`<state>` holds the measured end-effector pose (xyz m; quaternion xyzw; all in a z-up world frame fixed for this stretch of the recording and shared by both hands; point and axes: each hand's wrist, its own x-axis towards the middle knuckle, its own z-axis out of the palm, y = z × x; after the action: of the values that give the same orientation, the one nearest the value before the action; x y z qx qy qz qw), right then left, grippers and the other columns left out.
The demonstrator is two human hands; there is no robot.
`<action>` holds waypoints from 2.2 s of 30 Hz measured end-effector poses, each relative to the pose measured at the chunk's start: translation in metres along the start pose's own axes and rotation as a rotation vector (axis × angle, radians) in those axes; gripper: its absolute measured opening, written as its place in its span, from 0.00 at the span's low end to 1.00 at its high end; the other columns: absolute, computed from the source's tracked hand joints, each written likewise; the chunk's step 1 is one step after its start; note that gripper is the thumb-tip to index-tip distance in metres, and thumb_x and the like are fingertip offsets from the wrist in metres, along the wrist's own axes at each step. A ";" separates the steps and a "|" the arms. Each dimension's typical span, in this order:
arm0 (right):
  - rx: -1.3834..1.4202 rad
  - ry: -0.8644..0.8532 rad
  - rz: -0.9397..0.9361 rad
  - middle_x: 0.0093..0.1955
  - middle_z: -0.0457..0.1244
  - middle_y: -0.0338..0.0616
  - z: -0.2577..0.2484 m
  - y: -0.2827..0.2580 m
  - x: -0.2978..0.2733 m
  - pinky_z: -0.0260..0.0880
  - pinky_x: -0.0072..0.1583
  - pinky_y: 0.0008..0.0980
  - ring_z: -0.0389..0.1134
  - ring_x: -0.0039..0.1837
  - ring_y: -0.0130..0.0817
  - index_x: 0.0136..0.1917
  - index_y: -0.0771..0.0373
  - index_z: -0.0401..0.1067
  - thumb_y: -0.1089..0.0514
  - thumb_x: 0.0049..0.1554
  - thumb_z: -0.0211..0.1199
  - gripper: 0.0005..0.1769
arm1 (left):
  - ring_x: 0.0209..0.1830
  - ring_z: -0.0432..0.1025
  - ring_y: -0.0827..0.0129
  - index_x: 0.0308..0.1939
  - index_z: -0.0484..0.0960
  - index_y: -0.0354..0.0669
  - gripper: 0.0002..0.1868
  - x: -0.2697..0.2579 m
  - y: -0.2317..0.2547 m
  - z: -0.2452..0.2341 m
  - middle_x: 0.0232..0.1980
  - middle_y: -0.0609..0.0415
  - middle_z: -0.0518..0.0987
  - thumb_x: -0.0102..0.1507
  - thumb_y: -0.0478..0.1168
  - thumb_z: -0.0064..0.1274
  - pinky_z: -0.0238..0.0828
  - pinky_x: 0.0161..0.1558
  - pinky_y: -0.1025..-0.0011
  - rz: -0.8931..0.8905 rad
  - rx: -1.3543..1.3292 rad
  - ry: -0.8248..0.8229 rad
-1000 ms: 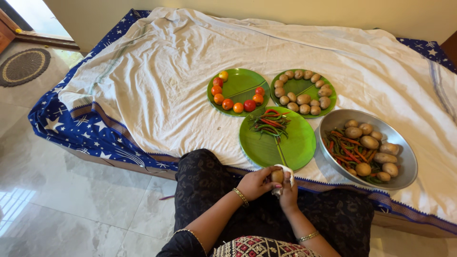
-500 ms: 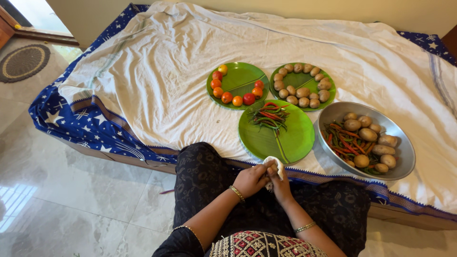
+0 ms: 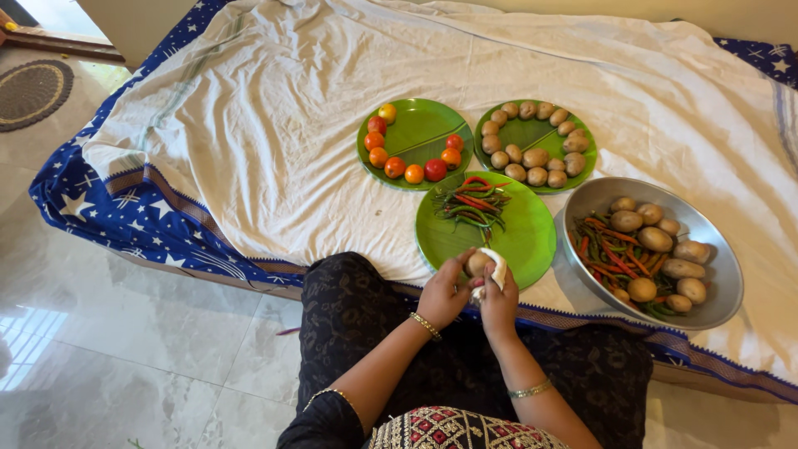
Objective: The person sits on the floor and peels small potatoes using a white cloth. They pick potatoes from a metal bowl, rub them with the cloth to remove the skin, and place the peeled potatoes onto a green plate.
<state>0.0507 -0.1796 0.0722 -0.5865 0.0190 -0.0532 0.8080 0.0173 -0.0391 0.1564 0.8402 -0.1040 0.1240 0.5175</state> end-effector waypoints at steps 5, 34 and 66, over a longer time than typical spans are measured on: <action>-0.351 -0.044 -0.390 0.64 0.67 0.46 0.016 -0.027 0.003 0.70 0.61 0.32 0.69 0.62 0.36 0.68 0.66 0.70 0.52 0.66 0.59 0.22 | 0.33 0.76 0.66 0.64 0.76 0.48 0.29 0.011 -0.007 -0.008 0.51 0.53 0.76 0.59 0.43 0.65 0.74 0.38 0.67 0.001 -0.014 0.133; -0.496 -0.121 -0.227 0.48 0.70 0.45 -0.004 -0.025 0.011 0.72 0.51 0.31 0.71 0.49 0.31 0.59 0.64 0.74 0.47 0.66 0.57 0.19 | 0.23 0.67 0.70 0.66 0.78 0.52 0.36 0.005 -0.029 -0.005 0.35 0.56 0.72 0.53 0.45 0.71 0.69 0.30 0.70 -0.038 0.053 -0.039; -0.496 -0.339 -0.147 0.54 0.67 0.44 0.005 -0.040 0.008 0.73 0.53 0.31 0.71 0.53 0.33 0.65 0.63 0.66 0.41 0.52 0.70 0.36 | 0.37 0.76 0.52 0.80 0.58 0.52 0.44 -0.002 -0.061 0.005 0.44 0.48 0.78 0.59 0.28 0.50 0.74 0.41 0.59 0.221 0.167 -0.131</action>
<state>0.0564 -0.1878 0.1116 -0.7660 -0.1462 -0.0065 0.6260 0.0345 -0.0167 0.1017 0.8702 -0.2186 0.1332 0.4210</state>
